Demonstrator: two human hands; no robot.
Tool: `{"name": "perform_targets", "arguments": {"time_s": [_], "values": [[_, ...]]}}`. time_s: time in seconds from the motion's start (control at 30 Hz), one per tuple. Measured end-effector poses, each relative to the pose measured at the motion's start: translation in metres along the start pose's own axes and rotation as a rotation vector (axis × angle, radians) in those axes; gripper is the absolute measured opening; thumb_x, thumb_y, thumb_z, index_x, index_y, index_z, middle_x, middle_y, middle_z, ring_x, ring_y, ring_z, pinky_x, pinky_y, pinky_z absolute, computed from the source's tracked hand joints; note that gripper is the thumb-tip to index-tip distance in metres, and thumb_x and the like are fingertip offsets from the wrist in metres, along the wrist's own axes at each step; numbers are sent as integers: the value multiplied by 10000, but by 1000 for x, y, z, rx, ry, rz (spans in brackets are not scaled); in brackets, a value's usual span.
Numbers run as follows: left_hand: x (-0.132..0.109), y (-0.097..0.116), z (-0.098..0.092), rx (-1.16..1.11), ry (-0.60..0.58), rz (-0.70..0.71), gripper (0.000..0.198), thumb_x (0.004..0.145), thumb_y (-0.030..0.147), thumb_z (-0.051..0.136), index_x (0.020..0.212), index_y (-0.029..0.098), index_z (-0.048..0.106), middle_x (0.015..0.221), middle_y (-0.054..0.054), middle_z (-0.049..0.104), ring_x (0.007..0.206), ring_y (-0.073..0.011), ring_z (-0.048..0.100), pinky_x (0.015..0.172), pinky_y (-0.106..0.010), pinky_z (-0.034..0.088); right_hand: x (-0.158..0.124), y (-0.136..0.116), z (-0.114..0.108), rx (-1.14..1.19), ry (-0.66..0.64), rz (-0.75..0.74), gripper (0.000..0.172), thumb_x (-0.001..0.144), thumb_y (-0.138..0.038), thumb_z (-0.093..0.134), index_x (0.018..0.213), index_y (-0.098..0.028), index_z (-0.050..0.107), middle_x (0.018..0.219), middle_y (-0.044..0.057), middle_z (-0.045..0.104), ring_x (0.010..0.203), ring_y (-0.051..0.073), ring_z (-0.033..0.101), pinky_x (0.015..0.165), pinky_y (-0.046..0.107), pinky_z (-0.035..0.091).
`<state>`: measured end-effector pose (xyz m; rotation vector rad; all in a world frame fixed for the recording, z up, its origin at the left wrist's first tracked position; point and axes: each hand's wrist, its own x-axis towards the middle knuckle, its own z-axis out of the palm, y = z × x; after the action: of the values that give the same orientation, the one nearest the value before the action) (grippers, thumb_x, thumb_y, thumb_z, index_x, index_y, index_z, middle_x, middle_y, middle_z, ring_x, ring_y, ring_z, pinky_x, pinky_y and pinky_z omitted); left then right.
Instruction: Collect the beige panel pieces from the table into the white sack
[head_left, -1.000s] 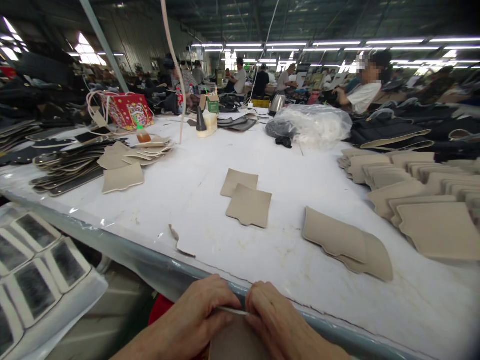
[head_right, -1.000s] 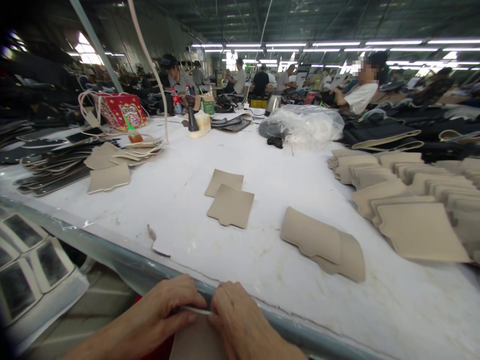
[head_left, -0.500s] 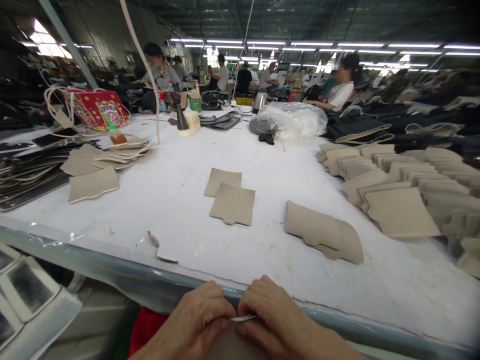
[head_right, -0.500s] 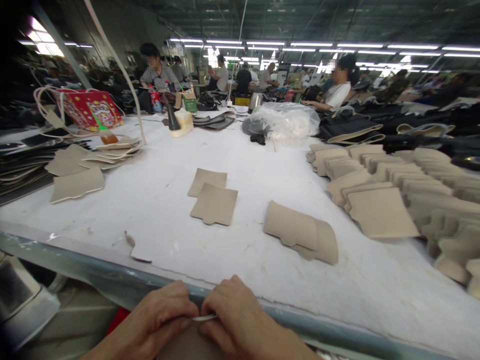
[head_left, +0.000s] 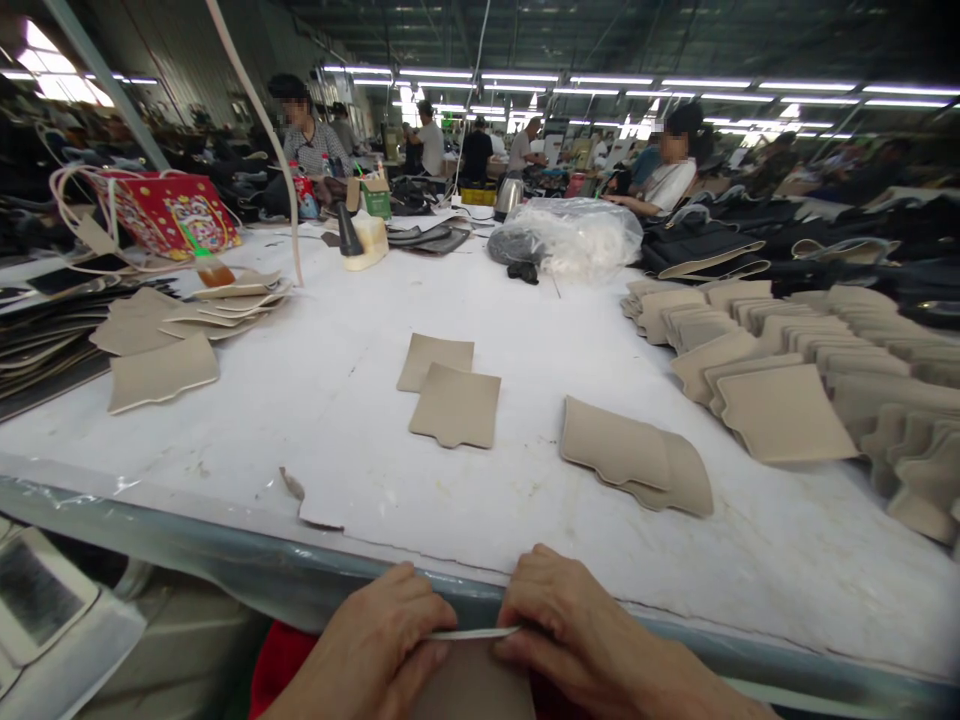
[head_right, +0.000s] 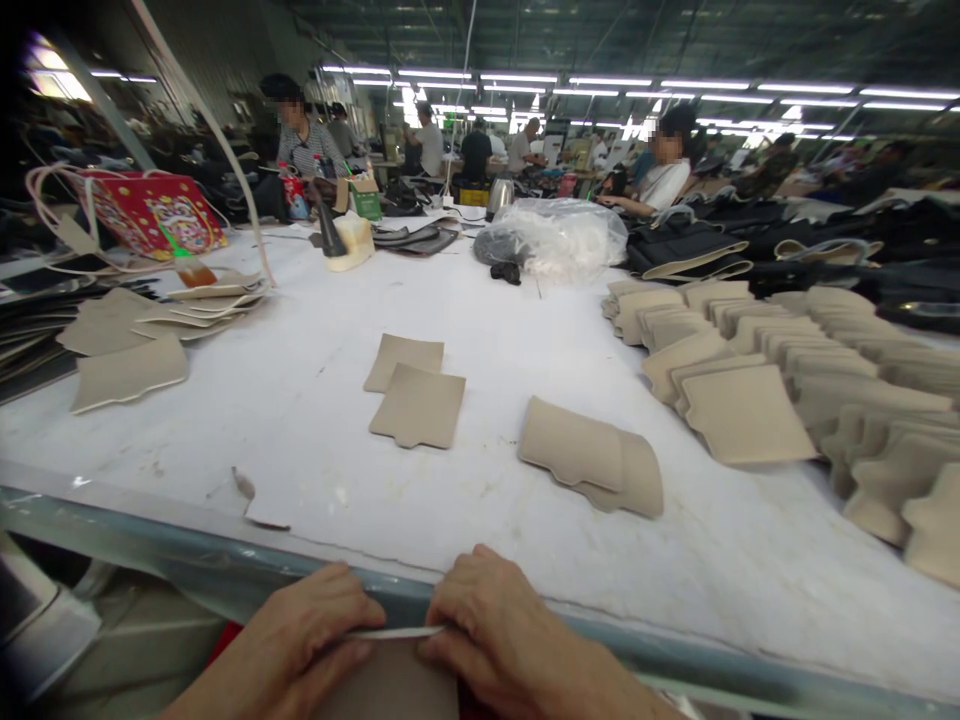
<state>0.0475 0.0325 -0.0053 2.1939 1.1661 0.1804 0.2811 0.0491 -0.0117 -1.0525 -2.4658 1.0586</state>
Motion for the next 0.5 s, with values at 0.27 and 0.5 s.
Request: {"name": "perform_targets", "arguments": {"time_s": [0.27, 0.5], "values": [[25, 14, 15, 169, 17, 179, 218, 897, 191, 499, 707, 182, 606, 707, -6, 669, 670, -146, 623, 577, -231, 372, -1, 4, 5, 35, 25, -25, 216, 941, -276, 621, 749, -197, 562, 743, -22, 590, 790, 161, 523, 738, 269, 360], [-6, -40, 16, 123, 56, 170, 307, 950, 345, 461, 743, 208, 641, 700, 15, 673, 642, -97, 644, 588, -144, 426, -12, 12, 3, 110, 156, -45, 297, 939, -333, 548, 675, -197, 560, 672, -10, 571, 714, 150, 540, 701, 233, 385]]}}
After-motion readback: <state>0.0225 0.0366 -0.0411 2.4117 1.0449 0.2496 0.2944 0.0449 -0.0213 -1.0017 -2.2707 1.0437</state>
